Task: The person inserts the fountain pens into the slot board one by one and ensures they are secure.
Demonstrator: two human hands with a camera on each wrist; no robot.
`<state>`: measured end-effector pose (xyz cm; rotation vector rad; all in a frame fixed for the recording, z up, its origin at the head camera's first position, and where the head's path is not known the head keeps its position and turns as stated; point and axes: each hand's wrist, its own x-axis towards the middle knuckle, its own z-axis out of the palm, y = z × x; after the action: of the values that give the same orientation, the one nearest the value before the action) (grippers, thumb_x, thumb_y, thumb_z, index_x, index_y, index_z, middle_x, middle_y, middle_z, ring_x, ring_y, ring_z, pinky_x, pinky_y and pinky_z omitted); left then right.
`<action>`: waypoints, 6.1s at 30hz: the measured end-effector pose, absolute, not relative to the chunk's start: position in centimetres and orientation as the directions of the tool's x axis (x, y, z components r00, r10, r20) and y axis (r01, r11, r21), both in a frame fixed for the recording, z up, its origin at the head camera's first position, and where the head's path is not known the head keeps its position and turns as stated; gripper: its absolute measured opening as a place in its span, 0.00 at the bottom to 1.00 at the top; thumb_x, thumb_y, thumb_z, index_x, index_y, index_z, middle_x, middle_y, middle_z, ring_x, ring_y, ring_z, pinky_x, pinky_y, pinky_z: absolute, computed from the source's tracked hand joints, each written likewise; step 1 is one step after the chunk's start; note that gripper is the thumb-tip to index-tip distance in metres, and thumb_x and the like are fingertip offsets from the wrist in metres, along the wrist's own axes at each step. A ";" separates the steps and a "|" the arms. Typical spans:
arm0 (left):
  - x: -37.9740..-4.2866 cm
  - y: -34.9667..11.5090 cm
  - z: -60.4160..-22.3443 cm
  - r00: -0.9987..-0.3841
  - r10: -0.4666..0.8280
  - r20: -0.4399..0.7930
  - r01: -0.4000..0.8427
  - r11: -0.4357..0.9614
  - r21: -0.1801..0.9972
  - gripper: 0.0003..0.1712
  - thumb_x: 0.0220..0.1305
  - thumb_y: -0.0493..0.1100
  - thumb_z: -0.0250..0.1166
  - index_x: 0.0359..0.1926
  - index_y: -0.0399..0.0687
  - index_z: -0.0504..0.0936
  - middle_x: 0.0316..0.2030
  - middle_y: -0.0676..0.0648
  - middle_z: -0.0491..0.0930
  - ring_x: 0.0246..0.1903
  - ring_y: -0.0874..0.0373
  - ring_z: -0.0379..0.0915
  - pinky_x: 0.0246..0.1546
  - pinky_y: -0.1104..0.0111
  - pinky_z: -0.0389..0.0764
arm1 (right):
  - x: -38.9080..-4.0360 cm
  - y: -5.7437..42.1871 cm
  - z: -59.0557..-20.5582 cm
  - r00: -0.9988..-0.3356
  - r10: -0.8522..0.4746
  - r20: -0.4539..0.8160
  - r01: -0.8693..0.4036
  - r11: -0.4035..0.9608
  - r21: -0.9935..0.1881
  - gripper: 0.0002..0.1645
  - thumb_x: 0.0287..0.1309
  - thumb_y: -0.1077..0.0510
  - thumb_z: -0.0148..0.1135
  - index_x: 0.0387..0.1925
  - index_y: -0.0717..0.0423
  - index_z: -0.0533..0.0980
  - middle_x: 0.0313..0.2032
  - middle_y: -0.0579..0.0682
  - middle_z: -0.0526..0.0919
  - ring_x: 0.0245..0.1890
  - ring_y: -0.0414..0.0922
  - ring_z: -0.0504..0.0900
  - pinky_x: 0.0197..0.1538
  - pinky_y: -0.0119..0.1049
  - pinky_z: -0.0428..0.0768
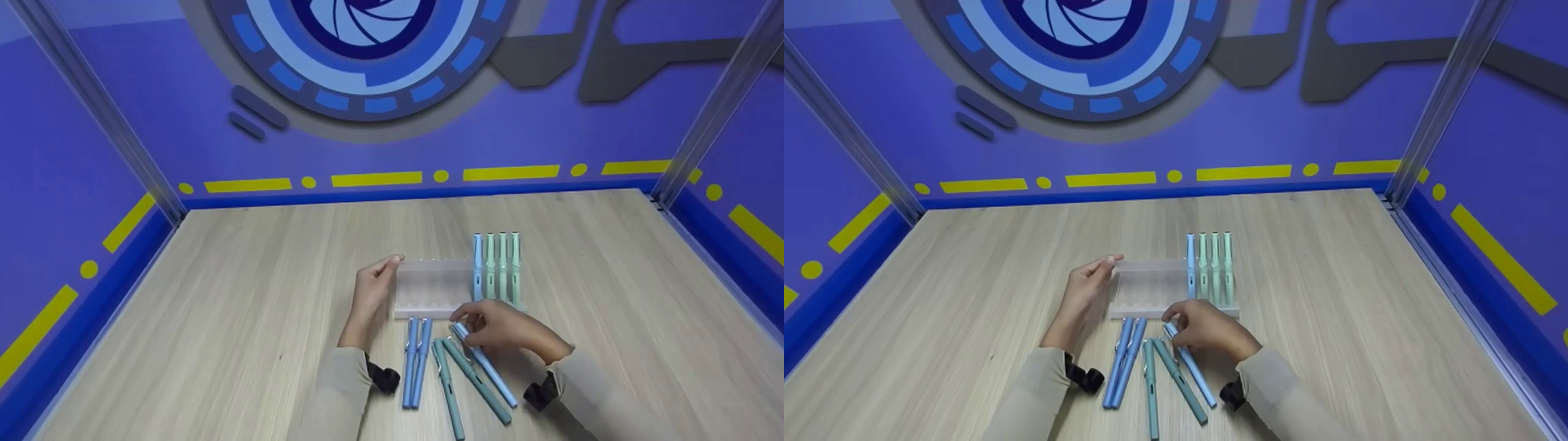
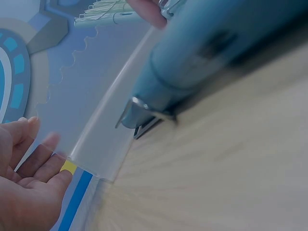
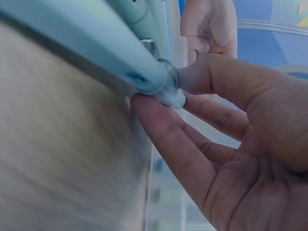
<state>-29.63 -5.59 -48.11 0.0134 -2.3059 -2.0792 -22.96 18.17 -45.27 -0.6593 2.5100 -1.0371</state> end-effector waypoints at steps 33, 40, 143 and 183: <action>-29.3 -5.5 -47.8 -0.999 -0.042 0.028 0.025 0.082 0.996 0.18 0.69 0.48 0.58 0.52 0.41 0.82 0.58 0.42 0.78 0.64 0.48 0.68 0.68 0.58 0.68 | -23.6 18.8 -43.7 -0.869 -0.492 -0.061 -0.256 0.551 -0.794 0.25 0.53 0.65 0.64 0.55 0.62 0.76 0.35 0.55 0.82 0.26 0.42 0.78 0.27 0.35 0.83; -27.4 -5.3 -45.0 -0.999 -0.033 -0.009 -0.012 0.071 0.997 0.18 0.71 0.44 0.56 0.53 0.35 0.80 0.60 0.39 0.75 0.65 0.45 0.67 0.68 0.57 0.68 | -23.8 18.7 -43.5 -0.898 -0.439 -0.029 -0.245 0.555 -0.795 0.25 0.54 0.66 0.62 0.56 0.60 0.76 0.37 0.55 0.81 0.28 0.43 0.78 0.28 0.37 0.83; -29.5 -5.7 -48.2 -0.999 -0.039 0.016 0.011 0.131 0.991 0.21 0.68 0.54 0.58 0.53 0.46 0.82 0.57 0.46 0.79 0.63 0.50 0.70 0.66 0.59 0.70 | -25.7 17.8 -43.3 -0.943 -0.014 0.333 -0.311 0.389 -0.867 0.25 0.58 0.68 0.63 0.58 0.53 0.75 0.45 0.55 0.83 0.46 0.49 0.85 0.44 0.29 0.85; -29.5 -5.6 -48.3 -0.998 -0.043 0.050 0.043 0.148 0.988 0.19 0.69 0.52 0.58 0.52 0.46 0.83 0.56 0.46 0.80 0.62 0.51 0.72 0.65 0.60 0.72 | -26.9 18.6 -42.4 -0.682 -0.283 0.674 -0.614 0.723 -0.318 0.21 0.50 0.65 0.71 0.49 0.57 0.81 0.47 0.52 0.84 0.49 0.48 0.82 0.52 0.38 0.83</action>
<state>-29.53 -5.63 -48.26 0.0005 -2.3288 -2.0089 -26.92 18.62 -42.42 -1.0117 3.4632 -1.0689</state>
